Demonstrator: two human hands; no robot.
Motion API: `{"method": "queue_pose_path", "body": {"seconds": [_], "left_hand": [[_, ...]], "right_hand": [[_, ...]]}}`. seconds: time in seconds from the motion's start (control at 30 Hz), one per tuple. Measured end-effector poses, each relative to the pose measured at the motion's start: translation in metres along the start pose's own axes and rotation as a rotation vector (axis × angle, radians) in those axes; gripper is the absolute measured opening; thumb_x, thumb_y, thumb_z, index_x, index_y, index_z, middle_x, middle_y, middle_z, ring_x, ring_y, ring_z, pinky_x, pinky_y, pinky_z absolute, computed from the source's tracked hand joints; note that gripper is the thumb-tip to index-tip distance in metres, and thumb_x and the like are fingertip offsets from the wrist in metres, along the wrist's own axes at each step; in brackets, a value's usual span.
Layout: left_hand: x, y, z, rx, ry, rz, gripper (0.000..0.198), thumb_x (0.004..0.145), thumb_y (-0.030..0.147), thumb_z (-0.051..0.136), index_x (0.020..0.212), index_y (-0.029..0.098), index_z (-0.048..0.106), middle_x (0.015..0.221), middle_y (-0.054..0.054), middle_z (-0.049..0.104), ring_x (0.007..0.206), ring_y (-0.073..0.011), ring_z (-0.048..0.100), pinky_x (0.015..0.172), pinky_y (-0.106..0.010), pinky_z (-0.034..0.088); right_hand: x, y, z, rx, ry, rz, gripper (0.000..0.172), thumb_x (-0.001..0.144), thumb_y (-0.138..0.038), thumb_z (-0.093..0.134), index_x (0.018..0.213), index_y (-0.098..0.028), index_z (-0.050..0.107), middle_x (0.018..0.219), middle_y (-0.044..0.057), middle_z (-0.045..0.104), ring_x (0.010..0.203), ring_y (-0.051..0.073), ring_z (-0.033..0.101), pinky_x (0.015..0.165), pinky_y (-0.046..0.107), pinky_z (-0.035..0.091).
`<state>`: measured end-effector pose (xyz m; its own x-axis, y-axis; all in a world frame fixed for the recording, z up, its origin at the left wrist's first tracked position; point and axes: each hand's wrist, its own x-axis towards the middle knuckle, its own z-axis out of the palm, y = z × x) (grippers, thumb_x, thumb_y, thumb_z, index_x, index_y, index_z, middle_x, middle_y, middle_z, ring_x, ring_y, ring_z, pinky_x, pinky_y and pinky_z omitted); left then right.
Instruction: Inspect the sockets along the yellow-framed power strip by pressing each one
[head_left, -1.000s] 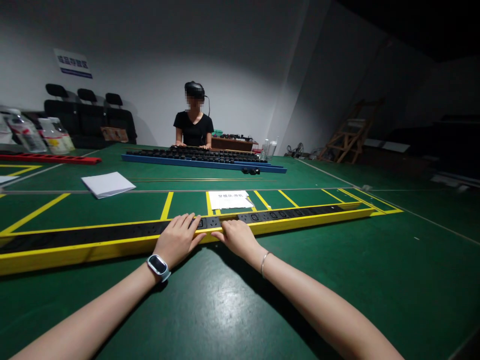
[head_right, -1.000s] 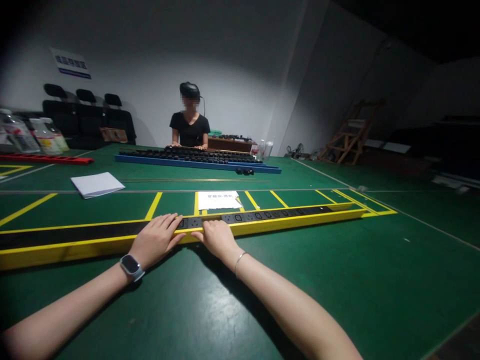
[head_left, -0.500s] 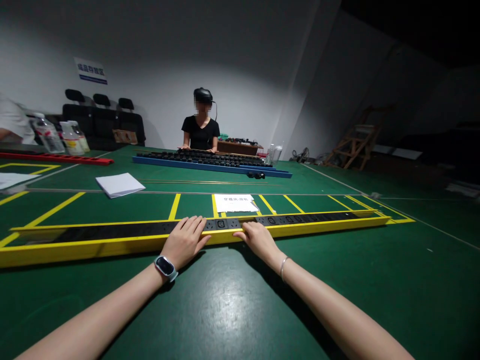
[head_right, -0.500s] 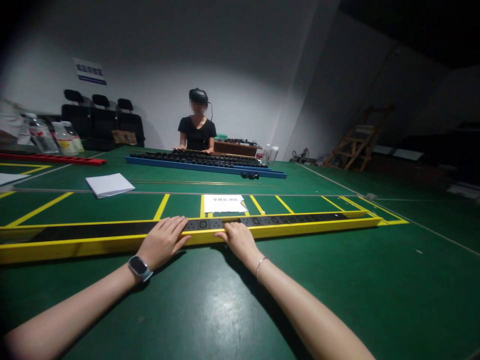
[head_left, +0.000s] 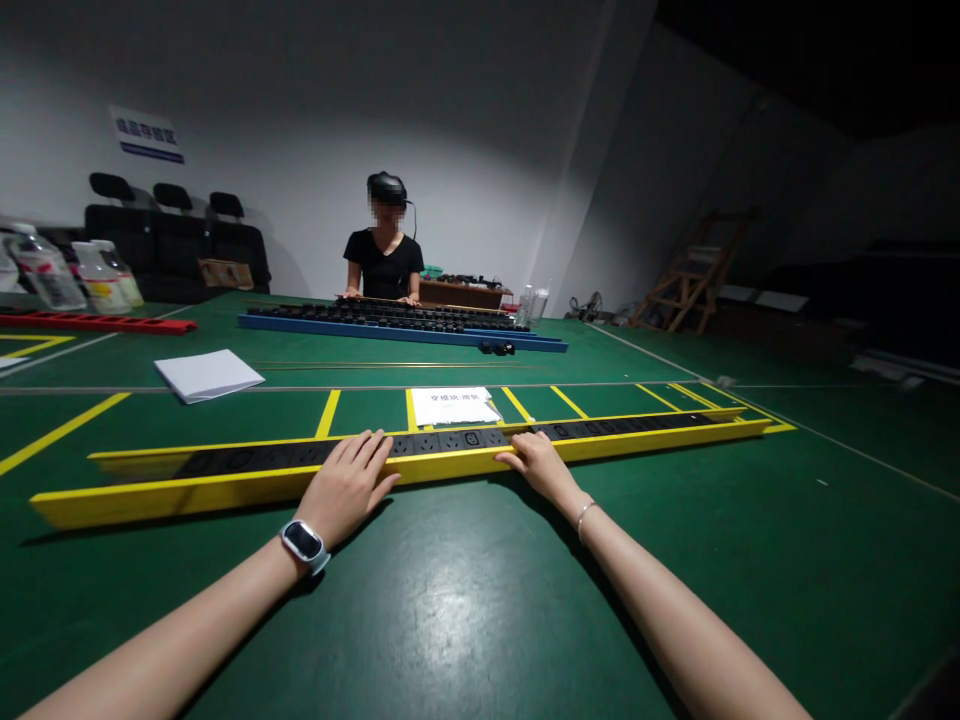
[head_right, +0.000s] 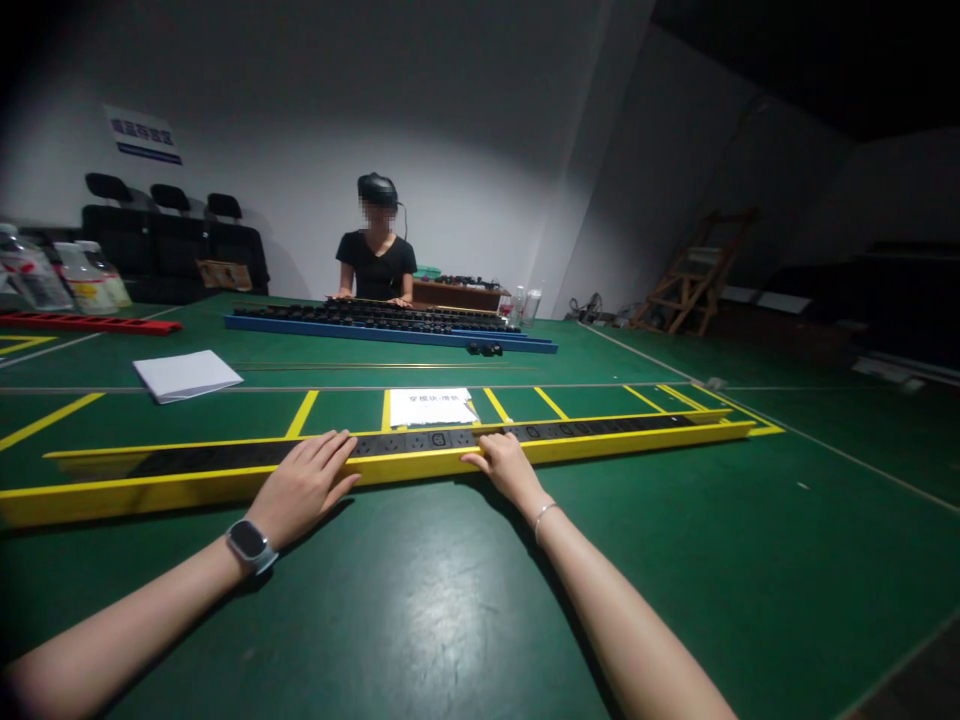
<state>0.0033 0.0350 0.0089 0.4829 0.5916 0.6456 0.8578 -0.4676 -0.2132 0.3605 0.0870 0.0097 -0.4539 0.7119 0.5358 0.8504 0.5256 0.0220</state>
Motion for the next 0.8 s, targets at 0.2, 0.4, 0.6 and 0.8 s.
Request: {"method": "queue_pose_path", "body": {"seconds": [0.2, 0.4, 0.6, 0.8], "left_hand": [[0.000, -0.001, 0.002, 0.016, -0.033, -0.005, 0.051, 0.093, 0.042, 0.044, 0.134, 0.011, 0.051, 0.136, -0.017, 0.055, 0.124, -0.0310, 0.052, 0.102, -0.047, 0.042], [0.000, -0.001, 0.002, 0.016, -0.041, -0.012, 0.049, 0.094, 0.039, 0.044, 0.135, 0.012, 0.050, 0.138, -0.016, 0.054, 0.125, -0.0308, 0.052, 0.102, -0.047, 0.041], [0.002, -0.004, 0.004, 0.004, -0.028, -0.018, 0.049, 0.094, 0.038, 0.043, 0.136, 0.014, 0.048, 0.137, -0.015, 0.055, 0.124, -0.0306, 0.053, 0.100, -0.048, 0.043], [0.001, -0.006, 0.004, 0.018, -0.023, -0.013, 0.050, 0.093, 0.041, 0.045, 0.136, 0.015, 0.049, 0.137, -0.013, 0.055, 0.125, -0.0285, 0.053, 0.101, -0.045, 0.043]], "right_hand": [[-0.008, -0.013, 0.002, 0.002, 0.096, 0.018, 0.034, 0.096, -0.047, 0.046, 0.087, -0.017, 0.058, 0.086, 0.009, 0.061, 0.082, 0.022, 0.055, 0.078, 0.034, 0.043], [-0.009, -0.027, -0.005, 0.114, 0.184, 0.022, 0.038, 0.095, -0.039, 0.051, 0.126, -0.017, 0.053, 0.118, 0.014, 0.059, 0.110, 0.026, 0.053, 0.096, 0.043, 0.044], [-0.004, -0.032, -0.005, 0.043, 0.083, -0.035, 0.043, 0.095, -0.037, 0.052, 0.137, -0.027, 0.050, 0.136, 0.013, 0.050, 0.123, 0.027, 0.048, 0.101, 0.047, 0.042], [-0.001, -0.030, -0.003, 0.088, 0.112, -0.004, 0.038, 0.095, -0.035, 0.052, 0.133, -0.028, 0.055, 0.131, 0.011, 0.054, 0.120, 0.025, 0.050, 0.100, 0.045, 0.043]]}}
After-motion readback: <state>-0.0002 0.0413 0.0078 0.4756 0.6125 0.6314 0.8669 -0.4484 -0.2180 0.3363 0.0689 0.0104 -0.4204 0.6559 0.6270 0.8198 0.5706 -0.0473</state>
